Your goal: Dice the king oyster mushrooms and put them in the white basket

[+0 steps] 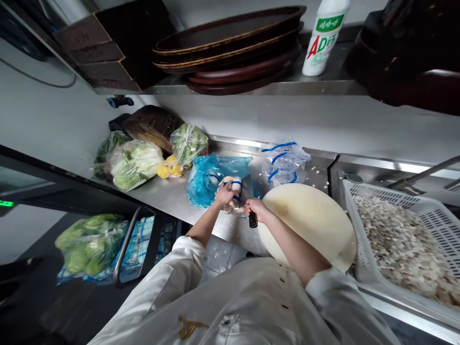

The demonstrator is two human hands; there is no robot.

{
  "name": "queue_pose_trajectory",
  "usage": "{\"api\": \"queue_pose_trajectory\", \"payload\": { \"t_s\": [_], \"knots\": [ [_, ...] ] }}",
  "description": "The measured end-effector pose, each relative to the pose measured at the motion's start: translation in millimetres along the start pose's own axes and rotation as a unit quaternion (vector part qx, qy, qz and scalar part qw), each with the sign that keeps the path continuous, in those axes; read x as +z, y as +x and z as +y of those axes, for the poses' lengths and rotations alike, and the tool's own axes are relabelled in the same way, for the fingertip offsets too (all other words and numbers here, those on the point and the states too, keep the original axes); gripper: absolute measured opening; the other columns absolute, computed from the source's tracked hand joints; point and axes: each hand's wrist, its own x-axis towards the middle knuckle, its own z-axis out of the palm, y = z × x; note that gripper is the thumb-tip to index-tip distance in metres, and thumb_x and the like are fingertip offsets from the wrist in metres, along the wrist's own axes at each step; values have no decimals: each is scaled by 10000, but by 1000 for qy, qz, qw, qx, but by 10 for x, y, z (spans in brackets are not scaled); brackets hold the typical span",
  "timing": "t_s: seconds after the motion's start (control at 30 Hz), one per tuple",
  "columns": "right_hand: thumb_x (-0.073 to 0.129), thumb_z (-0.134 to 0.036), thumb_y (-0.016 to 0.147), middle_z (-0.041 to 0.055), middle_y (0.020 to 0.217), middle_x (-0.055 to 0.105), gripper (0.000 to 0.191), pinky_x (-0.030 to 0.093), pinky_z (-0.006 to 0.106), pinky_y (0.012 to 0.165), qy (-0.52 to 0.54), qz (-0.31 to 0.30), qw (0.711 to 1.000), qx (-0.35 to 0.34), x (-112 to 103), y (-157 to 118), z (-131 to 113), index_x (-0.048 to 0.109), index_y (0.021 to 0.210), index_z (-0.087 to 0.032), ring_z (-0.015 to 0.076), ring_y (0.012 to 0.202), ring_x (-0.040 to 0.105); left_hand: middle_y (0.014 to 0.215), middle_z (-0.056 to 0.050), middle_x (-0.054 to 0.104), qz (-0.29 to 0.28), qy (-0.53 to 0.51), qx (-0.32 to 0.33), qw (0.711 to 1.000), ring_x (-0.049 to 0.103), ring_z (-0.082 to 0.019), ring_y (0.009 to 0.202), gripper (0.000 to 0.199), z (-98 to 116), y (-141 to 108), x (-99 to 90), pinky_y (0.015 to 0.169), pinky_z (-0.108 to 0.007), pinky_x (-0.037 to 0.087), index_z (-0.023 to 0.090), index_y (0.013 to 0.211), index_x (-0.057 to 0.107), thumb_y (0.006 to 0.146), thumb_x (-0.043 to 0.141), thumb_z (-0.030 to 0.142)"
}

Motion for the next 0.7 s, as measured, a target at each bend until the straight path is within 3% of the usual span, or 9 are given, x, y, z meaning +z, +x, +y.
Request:
{"api": "queue_pose_trajectory", "payload": {
  "t_s": [0.13, 0.27, 0.4, 0.5, 0.53, 0.6, 0.63, 0.7],
  "knots": [
    [559, -165, 898, -103, 555, 425, 173, 350, 200, 408, -7, 9, 1000, 14, -43, -317, 381, 416, 861, -255, 84, 413, 383, 1711, -148, 318, 9, -16, -11, 1000, 337, -428, 1565, 735, -19, 33, -2, 1238, -655, 274, 376, 1584, 489, 895, 700, 520],
    [673, -275, 847, -100, 604, 476, 257, 359, 203, 416, -32, -59, 995, 77, -270, -873, 794, 420, 895, -272, 87, 433, 411, 1707, -118, 348, 9, -30, -15, 999, 340, -405, 1573, 766, -129, 108, 1, 1251, -598, 313, 390, 1567, 513, 857, 735, 571],
    [718, -379, 840, -89, 628, 494, 304, 317, 214, 399, -73, -82, 991, 80, -595, -1269, 720, 436, 882, -274, 85, 425, 383, 1666, -66, 443, -13, -93, 29, 995, 388, -306, 1561, 721, -452, 176, -95, 1261, -415, 353, 336, 1562, 542, 887, 717, 522],
    [636, -533, 931, -60, 628, 532, 326, 356, 251, 427, -207, -57, 977, -9, -993, -1412, 661, 465, 850, -268, 110, 418, 426, 1640, -46, 497, -53, -174, 59, 981, 505, -248, 1478, 681, -761, 223, -292, 1208, -326, 414, 280, 1580, 528, 935, 643, 464],
    [584, -554, 967, -40, 635, 566, 323, 394, 266, 464, -277, -25, 959, -60, -1170, -1422, 692, 490, 856, -265, 132, 440, 483, 1623, -41, 522, -77, -189, 63, 977, 548, -245, 1438, 675, -833, 242, -368, 1181, -321, 441, 277, 1588, 519, 946, 624, 455],
    [513, -490, 1011, 20, 696, 658, 248, 467, 296, 598, -419, 98, 887, -165, -1577, -1383, 835, 570, 949, -256, 200, 582, 637, 1565, -51, 587, -110, -166, 61, 978, 607, -266, 1368, 656, -869, 274, -492, 1147, -341, 473, 258, 1573, 541, 949, 624, 446],
    [479, -419, 1018, 66, 762, 709, 220, 486, 317, 669, -471, 167, 846, -184, -1793, -1338, 936, 606, 1048, -242, 246, 696, 703, 1534, -72, 614, -101, -127, 59, 985, 614, -286, 1355, 646, -825, 279, -522, 1151, -359, 470, 234, 1551, 568, 941, 640, 436],
    [418, -323, 1027, 152, 845, 759, 328, 494, 360, 740, -545, 250, 787, -142, -2206, -1227, 1157, 630, 1222, -168, 323, 837, 756, 1507, -134, 621, -23, -16, 71, 997, 574, -332, 1389, 616, -619, 248, -494, 1196, -398, 427, 172, 1503, 608, 931, 653, 396]
  ]
}}
